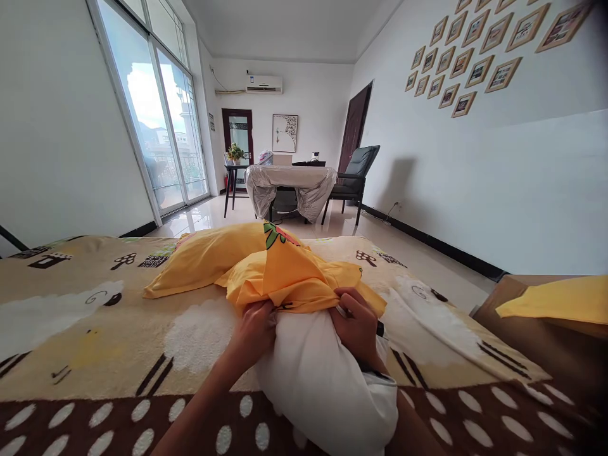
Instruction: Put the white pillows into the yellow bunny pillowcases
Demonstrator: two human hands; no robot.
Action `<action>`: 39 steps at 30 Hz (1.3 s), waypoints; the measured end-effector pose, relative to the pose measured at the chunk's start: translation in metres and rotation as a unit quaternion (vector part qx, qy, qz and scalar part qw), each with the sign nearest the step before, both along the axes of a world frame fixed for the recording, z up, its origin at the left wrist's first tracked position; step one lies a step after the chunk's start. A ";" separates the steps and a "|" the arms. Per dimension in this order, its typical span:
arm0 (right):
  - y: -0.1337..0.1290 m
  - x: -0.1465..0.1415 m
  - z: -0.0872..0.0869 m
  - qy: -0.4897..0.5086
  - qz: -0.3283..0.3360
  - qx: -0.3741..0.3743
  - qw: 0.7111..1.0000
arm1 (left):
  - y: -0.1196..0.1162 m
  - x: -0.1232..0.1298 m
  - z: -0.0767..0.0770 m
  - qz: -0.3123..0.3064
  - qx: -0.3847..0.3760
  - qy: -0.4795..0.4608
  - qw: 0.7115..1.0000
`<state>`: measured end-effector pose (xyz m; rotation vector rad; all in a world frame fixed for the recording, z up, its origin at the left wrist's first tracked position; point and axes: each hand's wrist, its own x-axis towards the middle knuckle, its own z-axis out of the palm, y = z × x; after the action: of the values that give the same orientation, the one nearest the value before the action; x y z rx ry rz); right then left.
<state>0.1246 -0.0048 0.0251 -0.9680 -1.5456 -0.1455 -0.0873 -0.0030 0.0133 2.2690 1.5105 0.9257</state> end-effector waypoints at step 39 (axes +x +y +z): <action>-0.004 -0.018 -0.008 -0.053 -0.032 0.052 0.997 | 0.016 -0.004 -0.044 0.221 0.190 -0.107 0.951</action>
<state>0.1064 -0.0084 0.0172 -0.9401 -1.5875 -0.3232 -0.0912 0.0130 -0.0310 1.9923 1.9079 1.6586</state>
